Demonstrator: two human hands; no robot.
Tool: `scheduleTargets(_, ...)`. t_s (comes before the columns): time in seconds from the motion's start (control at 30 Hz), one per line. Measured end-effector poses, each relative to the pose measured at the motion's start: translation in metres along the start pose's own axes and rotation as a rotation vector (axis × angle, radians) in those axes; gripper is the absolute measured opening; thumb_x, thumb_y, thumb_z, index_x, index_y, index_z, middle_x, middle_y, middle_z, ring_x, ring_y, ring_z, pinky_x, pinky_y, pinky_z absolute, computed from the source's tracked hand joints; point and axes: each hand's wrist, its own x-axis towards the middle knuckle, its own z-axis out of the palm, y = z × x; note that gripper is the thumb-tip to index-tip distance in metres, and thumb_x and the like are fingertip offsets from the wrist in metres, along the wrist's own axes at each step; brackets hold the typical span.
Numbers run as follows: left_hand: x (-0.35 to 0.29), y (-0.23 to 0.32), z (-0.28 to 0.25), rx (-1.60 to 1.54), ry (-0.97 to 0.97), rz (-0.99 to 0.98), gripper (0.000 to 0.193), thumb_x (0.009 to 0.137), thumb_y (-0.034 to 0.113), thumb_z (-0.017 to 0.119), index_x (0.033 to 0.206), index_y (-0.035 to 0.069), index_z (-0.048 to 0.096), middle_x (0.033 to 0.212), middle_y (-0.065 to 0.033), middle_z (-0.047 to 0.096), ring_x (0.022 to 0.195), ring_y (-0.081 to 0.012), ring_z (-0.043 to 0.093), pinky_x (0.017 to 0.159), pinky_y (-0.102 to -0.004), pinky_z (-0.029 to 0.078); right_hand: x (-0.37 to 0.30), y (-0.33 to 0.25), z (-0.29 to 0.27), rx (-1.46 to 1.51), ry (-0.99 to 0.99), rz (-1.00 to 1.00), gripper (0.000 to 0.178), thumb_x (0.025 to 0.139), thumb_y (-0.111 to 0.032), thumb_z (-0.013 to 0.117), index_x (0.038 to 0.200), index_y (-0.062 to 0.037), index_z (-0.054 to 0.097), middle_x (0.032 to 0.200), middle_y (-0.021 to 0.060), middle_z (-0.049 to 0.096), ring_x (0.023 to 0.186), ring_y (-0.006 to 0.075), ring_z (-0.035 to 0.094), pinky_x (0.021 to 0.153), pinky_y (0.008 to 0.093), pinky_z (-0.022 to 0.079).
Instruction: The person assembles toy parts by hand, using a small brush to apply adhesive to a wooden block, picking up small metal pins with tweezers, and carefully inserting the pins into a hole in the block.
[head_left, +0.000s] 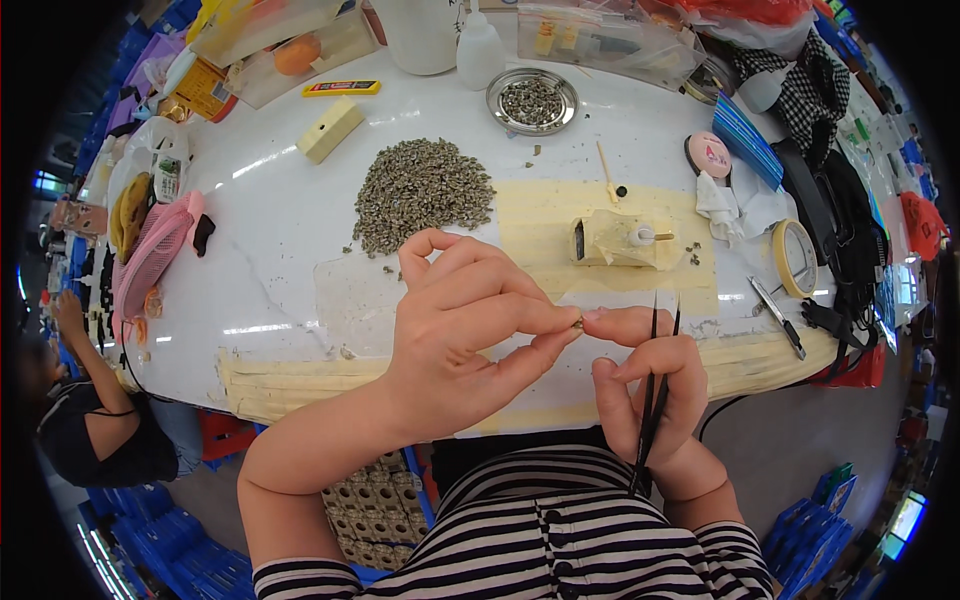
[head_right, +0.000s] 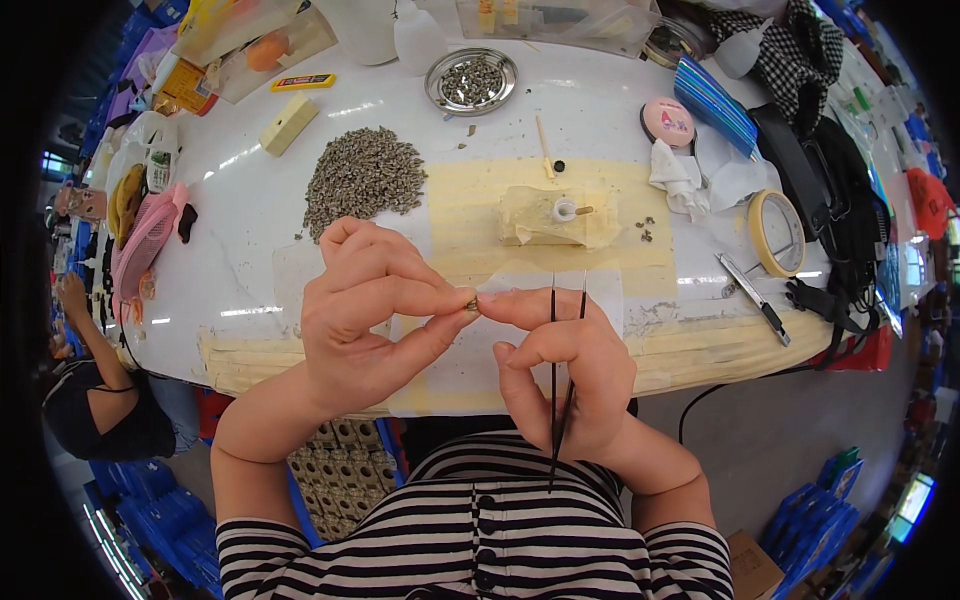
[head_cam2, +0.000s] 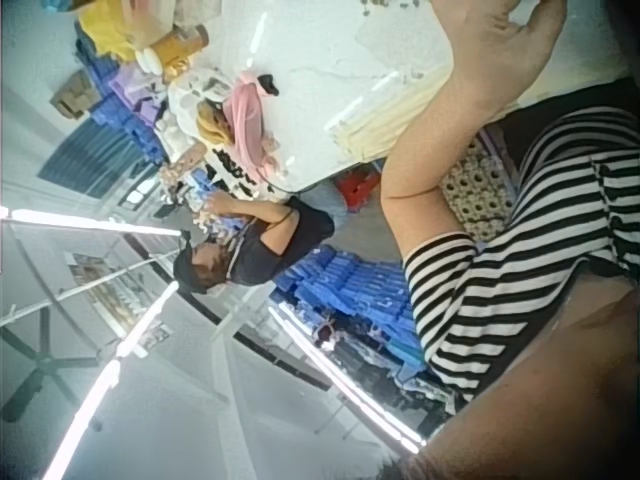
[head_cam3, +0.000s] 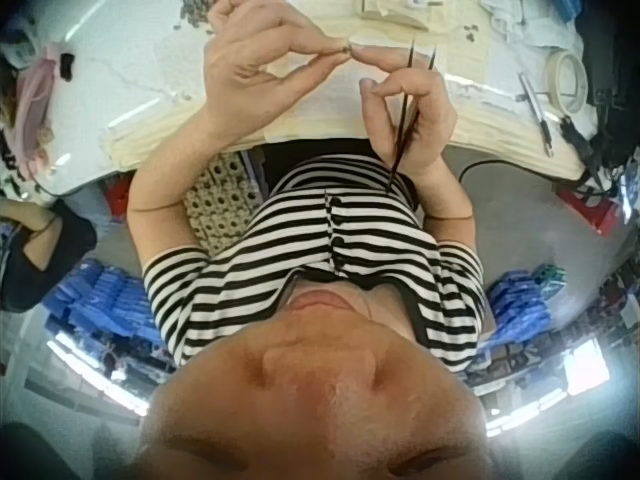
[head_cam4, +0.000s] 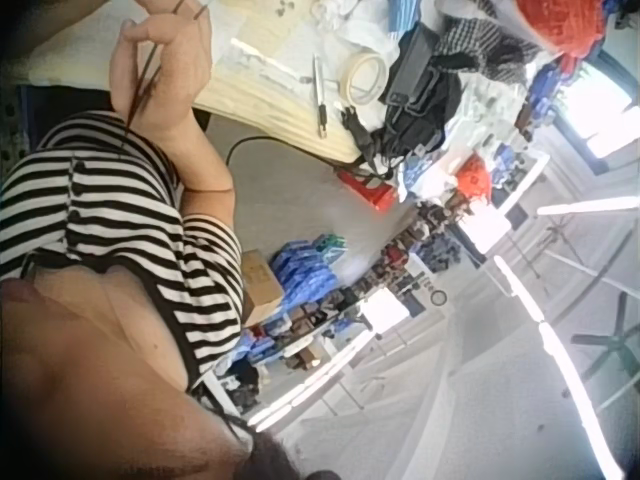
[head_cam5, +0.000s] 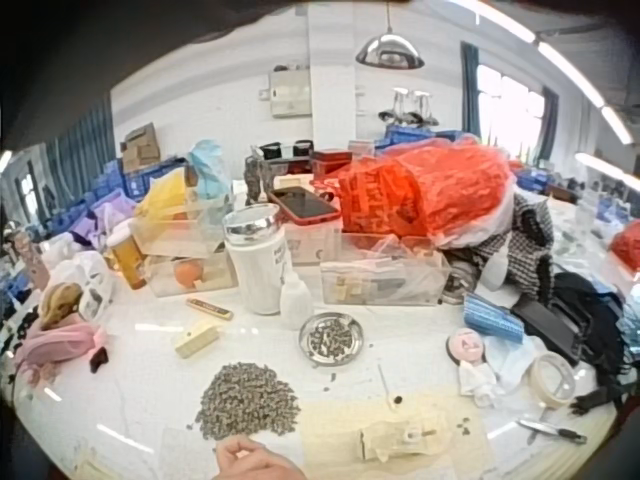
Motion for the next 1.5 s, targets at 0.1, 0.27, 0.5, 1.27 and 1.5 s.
scheduleTargets(0.1, 0.000, -0.001, -0.001, -0.011, -0.012, 0.005, 0.025, 0.065, 0.003, 0.084, 0.086, 0.013, 0.076, 0.077, 0.0048, 0.066, 0.073, -0.0139, 0.056, 0.078, -0.0325, 0.032, 0.001, -0.001, -0.002, 0.110, -0.018, 0.105, 0.024, 0.083, 0.011, 0.062, 0.095, -0.0030, 0.048, 0.110, 0.0230, 0.067, 0.101, 0.0281, 0.066, 0.090, 0.0370, 0.050)
scheduleTargets(0.27, 0.000, 0.000, -0.001, -0.008, -0.021, 0.014, 0.025, 0.065, 0.003, 0.083, 0.086, 0.013, 0.076, 0.077, 0.0052, 0.066, 0.074, -0.0138, 0.056, 0.079, -0.0327, 0.032, -0.001, -0.003, 0.001, 0.351, 0.032, 0.261, 0.023, 0.085, 0.011, 0.061, 0.096, -0.0036, 0.048, 0.109, 0.0221, 0.067, 0.102, 0.0268, 0.065, 0.093, 0.0368, 0.049)
scheduleTargets(0.5, -0.001, 0.000, 0.000, 0.037, -0.033, -0.015, 0.024, 0.065, 0.003, 0.083, 0.086, 0.013, 0.076, 0.077, 0.0053, 0.065, 0.074, -0.0135, 0.056, 0.079, -0.0332, 0.032, 0.001, -0.001, -0.003, -0.010, 0.010, -0.077, 0.026, 0.079, 0.011, 0.065, 0.092, -0.0052, 0.049, 0.108, 0.0210, 0.069, 0.098, 0.0316, 0.066, 0.088, 0.0398, 0.052)
scheduleTargets(1.27, -0.003, 0.004, -0.006, -0.033, -0.034, -0.062, 0.022, 0.067, 0.003, 0.081, 0.085, 0.015, 0.075, 0.078, 0.0052, 0.065, 0.076, -0.0130, 0.057, 0.083, -0.0332, 0.032, -0.003, 0.007, 0.006, -0.077, 0.065, -0.093, 0.026, 0.077, 0.010, 0.065, 0.092, -0.0046, 0.049, 0.102, 0.0213, 0.070, 0.089, 0.0306, 0.067, 0.084, 0.0439, 0.056)
scheduleTargets(1.5, -0.041, 0.003, -0.058, 0.319, 0.042, -0.314, 0.015, 0.070, 0.003, 0.079, 0.082, 0.009, 0.074, 0.076, 0.0011, 0.065, 0.077, -0.0150, 0.058, 0.085, -0.0328, 0.033, -0.005, 0.007, 0.008, -0.055, 0.031, -0.084, 0.028, 0.074, 0.012, 0.066, 0.092, -0.0044, 0.050, 0.101, 0.0207, 0.070, 0.089, 0.0300, 0.067, 0.083, 0.0436, 0.057)
